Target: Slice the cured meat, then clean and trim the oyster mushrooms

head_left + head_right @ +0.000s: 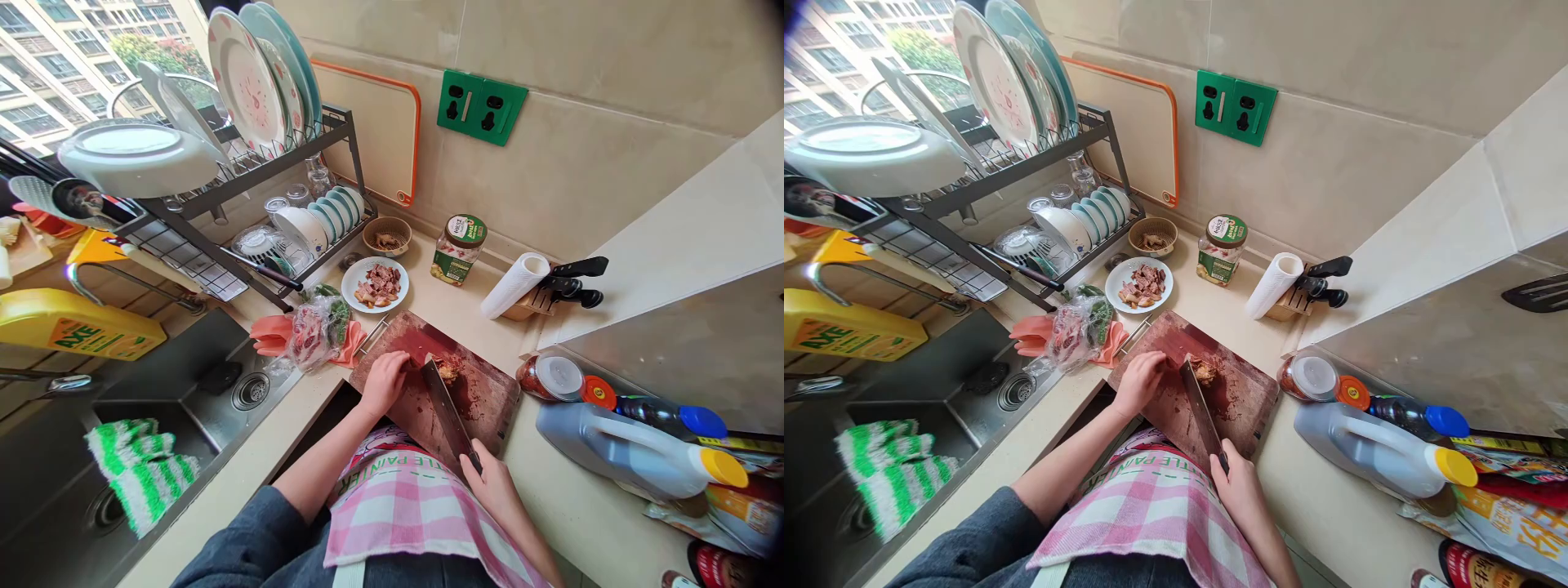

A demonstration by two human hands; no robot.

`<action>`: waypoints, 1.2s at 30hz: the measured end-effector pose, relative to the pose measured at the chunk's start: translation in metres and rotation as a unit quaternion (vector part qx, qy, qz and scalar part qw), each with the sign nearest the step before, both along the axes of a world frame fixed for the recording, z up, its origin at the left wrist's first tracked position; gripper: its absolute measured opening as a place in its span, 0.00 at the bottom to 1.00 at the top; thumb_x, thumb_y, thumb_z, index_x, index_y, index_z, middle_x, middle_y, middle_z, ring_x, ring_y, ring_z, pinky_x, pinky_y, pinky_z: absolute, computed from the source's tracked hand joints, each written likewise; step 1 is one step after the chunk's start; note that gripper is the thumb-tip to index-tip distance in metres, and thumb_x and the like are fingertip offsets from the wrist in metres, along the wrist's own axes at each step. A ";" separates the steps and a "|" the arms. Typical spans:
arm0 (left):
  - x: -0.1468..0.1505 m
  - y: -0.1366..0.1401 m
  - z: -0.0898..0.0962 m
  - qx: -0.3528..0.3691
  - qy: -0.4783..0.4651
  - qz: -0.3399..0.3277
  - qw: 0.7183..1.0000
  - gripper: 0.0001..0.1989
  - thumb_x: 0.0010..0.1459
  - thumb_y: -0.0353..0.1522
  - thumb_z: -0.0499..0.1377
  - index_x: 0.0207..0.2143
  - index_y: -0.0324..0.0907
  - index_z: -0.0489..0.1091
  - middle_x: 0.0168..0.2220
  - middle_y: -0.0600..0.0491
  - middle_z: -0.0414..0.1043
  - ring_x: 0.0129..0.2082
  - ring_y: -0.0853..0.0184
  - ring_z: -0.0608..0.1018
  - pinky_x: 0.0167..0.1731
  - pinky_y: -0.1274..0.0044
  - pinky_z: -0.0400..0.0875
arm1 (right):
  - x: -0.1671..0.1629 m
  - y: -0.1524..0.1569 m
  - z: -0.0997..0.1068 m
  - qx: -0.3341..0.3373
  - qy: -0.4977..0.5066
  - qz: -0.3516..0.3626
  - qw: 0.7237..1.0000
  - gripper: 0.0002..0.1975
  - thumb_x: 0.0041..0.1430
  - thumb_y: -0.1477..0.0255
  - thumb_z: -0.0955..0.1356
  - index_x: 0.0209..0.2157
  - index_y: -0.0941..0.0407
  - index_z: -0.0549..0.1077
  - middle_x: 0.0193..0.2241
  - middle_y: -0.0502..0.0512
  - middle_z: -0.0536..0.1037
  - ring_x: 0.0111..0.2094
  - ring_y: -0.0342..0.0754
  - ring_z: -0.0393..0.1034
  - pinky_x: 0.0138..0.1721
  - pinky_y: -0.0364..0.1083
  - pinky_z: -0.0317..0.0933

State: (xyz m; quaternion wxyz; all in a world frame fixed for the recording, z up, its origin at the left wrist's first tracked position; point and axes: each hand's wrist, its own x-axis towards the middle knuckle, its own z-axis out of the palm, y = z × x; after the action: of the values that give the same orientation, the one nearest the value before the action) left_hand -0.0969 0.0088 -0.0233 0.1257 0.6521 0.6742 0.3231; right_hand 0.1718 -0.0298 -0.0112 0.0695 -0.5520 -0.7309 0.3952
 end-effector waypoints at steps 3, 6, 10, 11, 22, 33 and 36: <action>0.013 -0.021 -0.011 0.017 0.095 -0.090 0.991 0.15 0.57 0.30 0.54 0.48 0.43 0.66 0.46 0.48 0.71 0.47 0.61 0.71 0.48 0.65 0.65 | -0.001 0.002 0.000 0.002 -0.001 0.009 1.000 0.20 0.57 0.61 0.55 0.33 0.60 0.70 0.20 0.55 0.73 0.17 0.44 0.61 0.19 0.41 0.51; 0.016 -0.033 -0.021 0.038 0.123 -0.103 0.986 0.16 0.59 0.32 0.53 0.50 0.43 0.65 0.46 0.48 0.71 0.48 0.62 0.71 0.49 0.66 0.66 | -0.001 0.003 -0.001 0.002 -0.009 0.014 1.000 0.21 0.58 0.61 0.55 0.35 0.61 0.70 0.20 0.54 0.72 0.16 0.43 0.60 0.19 0.41 0.50; 0.009 -0.026 -0.022 0.059 0.112 -0.105 0.986 0.14 0.60 0.34 0.52 0.48 0.43 0.67 0.45 0.49 0.72 0.49 0.64 0.71 0.50 0.66 0.66 | 0.002 0.005 0.000 0.013 -0.023 0.024 0.999 0.21 0.58 0.61 0.54 0.37 0.61 0.70 0.20 0.54 0.72 0.16 0.44 0.61 0.20 0.41 0.51; 0.008 -0.023 -0.022 0.060 0.103 -0.105 0.987 0.14 0.60 0.35 0.52 0.47 0.43 0.67 0.45 0.49 0.72 0.48 0.64 0.71 0.50 0.67 0.67 | 0.002 0.005 0.001 0.013 -0.027 0.029 0.999 0.21 0.59 0.61 0.54 0.37 0.60 0.70 0.19 0.54 0.72 0.16 0.44 0.61 0.20 0.41 0.51; 0.032 -0.028 -0.014 0.029 0.093 -0.063 0.993 0.09 0.58 0.35 0.54 0.35 0.44 0.74 0.33 0.52 0.75 0.34 0.68 0.74 0.37 0.75 0.71 | -0.004 0.002 0.020 0.055 -0.074 0.074 0.993 0.14 0.61 0.67 0.54 0.33 0.56 0.67 0.21 0.54 0.75 0.23 0.47 0.70 0.22 0.41 0.51; 0.037 -0.017 0.002 -0.074 0.073 -0.062 0.993 0.09 0.58 0.33 0.54 0.34 0.44 0.75 0.36 0.51 0.75 0.35 0.66 0.73 0.37 0.75 0.70 | -0.012 -0.016 0.039 0.056 -0.240 0.136 0.960 0.07 0.62 0.72 0.57 0.34 0.53 0.64 0.26 0.52 0.75 0.23 0.46 0.72 0.19 0.42 0.43; 0.036 -0.017 0.003 -0.080 0.071 -0.061 0.992 0.09 0.58 0.33 0.54 0.33 0.45 0.75 0.35 0.52 0.75 0.35 0.66 0.74 0.37 0.75 0.70 | -0.014 -0.013 0.037 0.047 -0.259 0.147 0.953 0.06 0.62 0.72 0.57 0.34 0.54 0.63 0.26 0.53 0.75 0.24 0.47 0.72 0.19 0.42 0.43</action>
State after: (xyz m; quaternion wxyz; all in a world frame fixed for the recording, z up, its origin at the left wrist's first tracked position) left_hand -0.0608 -0.0078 -0.0204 0.1484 0.7014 0.6639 0.2129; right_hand 0.1578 -0.0433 0.0260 -0.1551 -0.5182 -0.8146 0.2093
